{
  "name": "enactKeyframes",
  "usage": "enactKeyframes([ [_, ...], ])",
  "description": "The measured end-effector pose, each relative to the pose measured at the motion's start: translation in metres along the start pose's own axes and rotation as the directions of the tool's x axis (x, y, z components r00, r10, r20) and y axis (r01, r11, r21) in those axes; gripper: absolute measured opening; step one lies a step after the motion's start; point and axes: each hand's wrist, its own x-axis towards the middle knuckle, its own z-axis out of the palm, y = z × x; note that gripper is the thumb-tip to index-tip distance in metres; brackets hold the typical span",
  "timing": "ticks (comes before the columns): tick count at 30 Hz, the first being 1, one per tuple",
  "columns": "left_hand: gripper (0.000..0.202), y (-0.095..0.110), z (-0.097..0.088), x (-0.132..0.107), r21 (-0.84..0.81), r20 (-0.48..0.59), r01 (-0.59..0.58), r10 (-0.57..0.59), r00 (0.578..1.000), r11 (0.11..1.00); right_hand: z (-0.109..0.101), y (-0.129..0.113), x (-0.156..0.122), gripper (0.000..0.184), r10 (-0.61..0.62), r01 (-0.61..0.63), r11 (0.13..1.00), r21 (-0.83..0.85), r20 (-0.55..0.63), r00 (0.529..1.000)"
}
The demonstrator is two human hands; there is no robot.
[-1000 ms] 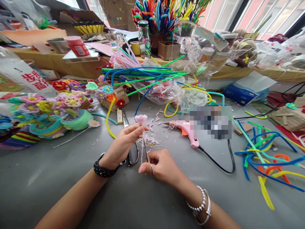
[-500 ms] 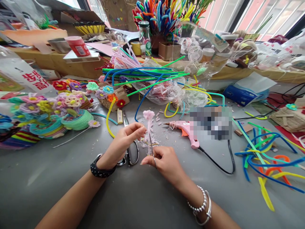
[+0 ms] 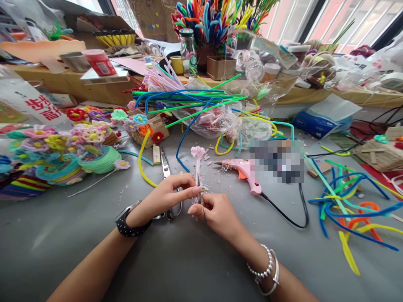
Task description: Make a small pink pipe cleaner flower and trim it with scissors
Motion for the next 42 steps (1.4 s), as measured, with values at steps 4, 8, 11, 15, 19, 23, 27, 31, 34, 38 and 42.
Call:
enactKeyframes([
  [4, 0.030, -0.0009, -0.0028, -0.0005, 0.013, 0.063, -0.016, 0.015, 0.998, 1.000, -0.0009, 0.0028, -0.0004, 0.070, -0.061, 0.056, 0.997, 0.055, 0.110, 0.992],
  [8, 0.031, -0.0012, -0.0042, -0.0008, 0.022, 0.102, -0.025, 0.023, 0.994, 0.999, -0.0010, 0.0055, -0.0012, 0.068, -0.088, 0.077, 0.992, 0.096, 0.126, 0.988],
  [11, 0.032, -0.0012, -0.0049, -0.0008, 0.032, 0.116, -0.020, 0.016, 0.993, 0.999, -0.0004, 0.0052, -0.0015, 0.065, -0.071, 0.056, 0.990, 0.129, 0.112, 0.991],
  [15, 0.031, -0.0016, -0.0053, -0.0004, 0.025, 0.110, -0.001, -0.002, 0.994, 1.000, 0.0022, 0.0022, -0.0010, 0.059, -0.003, -0.006, 0.985, 0.173, 0.051, 0.999],
  [19, 0.031, -0.0024, -0.0053, 0.0001, 0.026, 0.100, 0.021, -0.023, 0.995, 0.999, 0.0039, 0.0018, -0.0004, 0.058, 0.024, -0.029, 0.983, 0.183, 0.031, 0.999],
  [23, 0.030, -0.0023, -0.0062, 0.0000, 0.001, 0.143, 0.022, -0.022, 0.989, 1.000, 0.0022, 0.0062, -0.0006, 0.064, -0.026, -0.004, 0.977, 0.214, 0.138, 0.990],
  [27, 0.029, -0.0026, -0.0077, -0.0006, -0.020, 0.185, 0.029, -0.025, 0.982, 0.999, 0.0014, 0.0066, -0.0015, 0.065, -0.031, 0.001, 0.979, 0.205, 0.142, 0.989],
  [31, 0.030, -0.0037, -0.0072, 0.0001, 0.001, 0.154, 0.039, -0.039, 0.987, 0.999, 0.0031, 0.0013, -0.0016, 0.060, 0.024, -0.035, 0.981, 0.191, 0.058, 0.998],
  [34, 0.030, -0.0038, -0.0058, 0.0010, -0.014, 0.129, 0.050, -0.047, 0.990, 0.999, 0.0034, 0.0001, -0.0010, 0.060, 0.057, -0.062, 0.982, 0.176, 0.037, 0.998],
  [38, 0.028, -0.0024, -0.0053, 0.0013, -0.065, 0.197, 0.054, -0.041, 0.980, 0.996, 0.0013, 0.0029, -0.0009, 0.066, 0.009, -0.028, 0.985, 0.170, 0.114, 0.993],
  [42, 0.029, -0.0012, -0.0069, 0.0006, -0.090, 0.250, 0.062, -0.038, 0.968, 0.994, 0.0002, 0.0021, -0.0025, 0.064, -0.012, -0.014, 0.978, 0.206, 0.125, 0.992],
])
